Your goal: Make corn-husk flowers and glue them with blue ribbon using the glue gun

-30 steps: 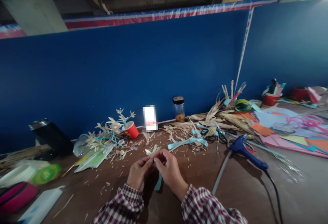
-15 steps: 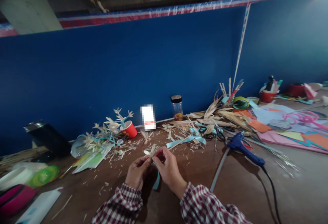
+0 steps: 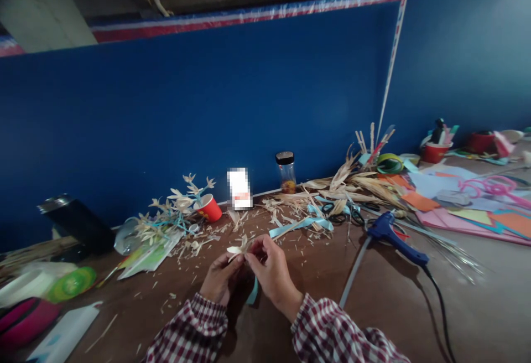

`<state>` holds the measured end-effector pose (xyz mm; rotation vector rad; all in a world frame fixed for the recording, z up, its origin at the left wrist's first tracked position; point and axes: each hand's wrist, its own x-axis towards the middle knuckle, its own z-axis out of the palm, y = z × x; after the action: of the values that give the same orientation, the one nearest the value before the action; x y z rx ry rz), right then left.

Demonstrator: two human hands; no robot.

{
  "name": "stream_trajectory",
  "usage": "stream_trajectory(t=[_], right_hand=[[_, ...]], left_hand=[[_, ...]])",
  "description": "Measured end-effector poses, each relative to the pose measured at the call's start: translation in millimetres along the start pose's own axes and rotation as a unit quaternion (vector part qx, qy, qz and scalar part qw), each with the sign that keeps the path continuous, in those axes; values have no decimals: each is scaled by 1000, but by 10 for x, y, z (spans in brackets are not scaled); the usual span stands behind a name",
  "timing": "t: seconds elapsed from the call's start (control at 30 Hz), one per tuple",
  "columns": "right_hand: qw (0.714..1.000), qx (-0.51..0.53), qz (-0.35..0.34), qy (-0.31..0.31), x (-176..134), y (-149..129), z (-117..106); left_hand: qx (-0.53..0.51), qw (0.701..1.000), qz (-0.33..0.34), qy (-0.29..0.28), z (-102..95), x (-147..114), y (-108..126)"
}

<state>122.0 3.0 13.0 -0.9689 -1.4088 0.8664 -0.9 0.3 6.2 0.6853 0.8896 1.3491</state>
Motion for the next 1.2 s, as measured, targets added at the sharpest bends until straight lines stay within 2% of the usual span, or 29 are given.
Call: stream_trajectory(t=[0.5, 0.73, 0.93, 1.2], right_hand=[[1000, 7, 4, -16, -9, -48, 14], [1000, 1, 11, -24, -17, -62, 21], [999, 20, 12, -43, -13, -70, 18], [999, 14, 16, -38, -9, -21, 18]], left_hand=[[-47, 998, -45, -12, 47, -19, 44], [-86, 995, -45, 16, -11, 18, 22], [-88, 995, -42, 3, -8, -3, -9], [-81, 995, -38, 44, 14, -5, -14]])
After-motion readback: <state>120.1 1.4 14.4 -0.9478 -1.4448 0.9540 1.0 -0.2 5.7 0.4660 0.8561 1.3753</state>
